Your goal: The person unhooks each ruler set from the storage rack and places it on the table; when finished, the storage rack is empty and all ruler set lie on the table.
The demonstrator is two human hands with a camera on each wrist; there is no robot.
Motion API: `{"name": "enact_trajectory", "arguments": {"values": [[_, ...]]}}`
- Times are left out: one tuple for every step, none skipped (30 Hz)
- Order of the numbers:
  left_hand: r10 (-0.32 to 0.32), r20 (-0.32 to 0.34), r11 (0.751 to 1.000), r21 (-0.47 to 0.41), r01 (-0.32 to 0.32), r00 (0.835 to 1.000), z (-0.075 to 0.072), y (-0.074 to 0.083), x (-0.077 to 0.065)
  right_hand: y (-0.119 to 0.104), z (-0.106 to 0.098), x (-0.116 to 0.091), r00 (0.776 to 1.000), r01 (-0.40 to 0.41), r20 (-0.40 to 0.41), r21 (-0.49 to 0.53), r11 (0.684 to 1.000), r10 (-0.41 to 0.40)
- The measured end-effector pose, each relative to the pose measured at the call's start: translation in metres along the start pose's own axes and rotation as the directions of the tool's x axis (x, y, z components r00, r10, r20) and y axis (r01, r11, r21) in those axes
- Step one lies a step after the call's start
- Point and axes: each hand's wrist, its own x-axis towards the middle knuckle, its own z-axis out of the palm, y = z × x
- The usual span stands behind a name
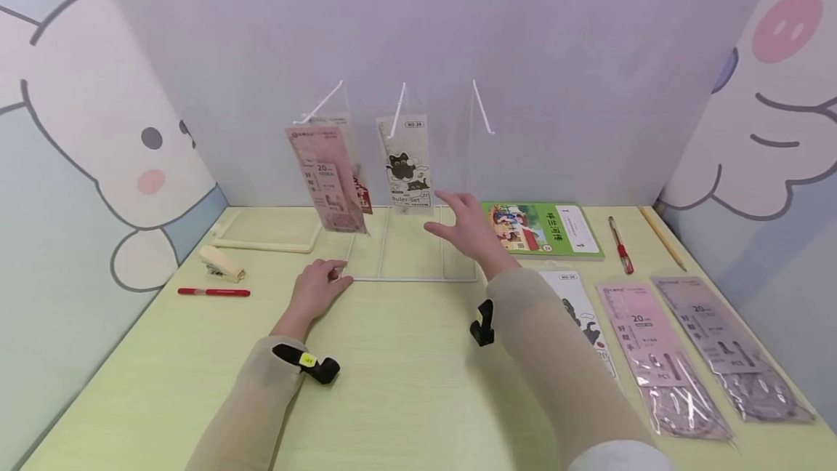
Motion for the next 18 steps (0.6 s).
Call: {"name": "enact_trajectory", "arguments": {"values": [[-0.001,0.000,1.000,0.001,0.001,1.000,0.000,0.000,0.000,-0.003,-0.001,0.003,1.000,0.001,-0.003,0.009,1.000,-0.001],[0.000,-0.002,1.000,0.003,0.000,1.000,0.001,-0.001,0.000,-0.007,-0.003,0.006,1.000,0.008,-0.003,0.010,1.000,-0.008],[0.001,-0.003,1.000,0.000,-0.001,1.000,0.001,-0.001,0.000,-0.010,-0.004,0.010,1.000,0.018,-0.005,0.012,1.000,-0.018],[0.004,-0.004,1.000,0.000,-0.004,1.000,0.001,-0.001,0.000,-0.014,-0.006,0.013,1.000,0.024,-0.007,0.013,1.000,-0.024],[0.009,-0.006,1.000,-0.002,-0.009,1.000,0.001,-0.002,0.000,-0.018,-0.008,0.016,1.000,0.029,-0.009,0.017,0.999,-0.029],[0.012,-0.007,1.000,-0.002,-0.012,1.000,0.001,-0.002,0.001,-0.022,-0.010,0.019,0.999,0.034,-0.011,0.026,0.999,-0.034],[0.016,-0.007,1.000,0.000,-0.016,1.000,0.002,-0.002,0.001,-0.026,-0.013,0.022,0.999,0.041,-0.016,0.029,0.999,-0.040],[0.020,-0.008,1.000,0.001,-0.020,1.000,0.002,-0.002,0.001,-0.029,-0.015,0.025,0.999,0.051,-0.020,0.031,0.998,-0.050],[0.022,-0.008,1.000,0.002,-0.022,1.000,0.002,-0.002,0.002,-0.033,-0.017,0.028,0.998,0.058,-0.028,0.034,0.998,-0.057],[0.026,-0.009,1.000,0.005,-0.026,1.000,0.002,-0.002,0.002,-0.036,-0.019,0.030,0.998,0.061,-0.036,0.032,0.998,-0.060],[0.027,-0.009,1.000,0.008,-0.027,1.000,0.003,-0.002,0.002,-0.039,-0.021,0.032,0.997,0.067,-0.043,0.030,0.997,-0.065],[0.026,-0.009,1.000,0.012,-0.026,1.000,0.003,-0.002,0.002,-0.042,-0.023,0.034,0.996,0.072,-0.049,0.026,0.997,-0.070],[0.026,-0.010,1.000,0.013,-0.026,1.000,0.003,-0.002,0.002,-0.045,-0.024,0.036,0.996,0.074,-0.053,0.023,0.997,-0.073],[0.026,-0.011,1.000,0.015,-0.026,1.000,0.003,-0.002,0.002,-0.047,-0.025,0.038,0.996,0.075,-0.055,0.026,0.997,-0.074],[0.026,-0.013,1.000,0.016,-0.026,1.000,0.003,-0.003,0.001,-0.049,-0.025,0.040,0.996,0.074,-0.056,0.030,0.997,-0.072],[0.025,-0.014,1.000,0.017,-0.025,1.000,0.003,-0.003,0.001,-0.051,-0.026,0.041,0.996,0.067,-0.055,0.036,0.997,-0.065],[0.024,-0.015,1.000,0.018,-0.024,1.000,0.003,-0.003,0.001,-0.052,-0.025,0.042,0.997,0.061,-0.054,0.045,0.997,-0.058],[0.024,-0.015,1.000,0.016,-0.024,1.000,0.002,-0.003,0.001,-0.053,-0.025,0.043,0.997,0.057,-0.051,0.054,0.997,-0.055]]}}
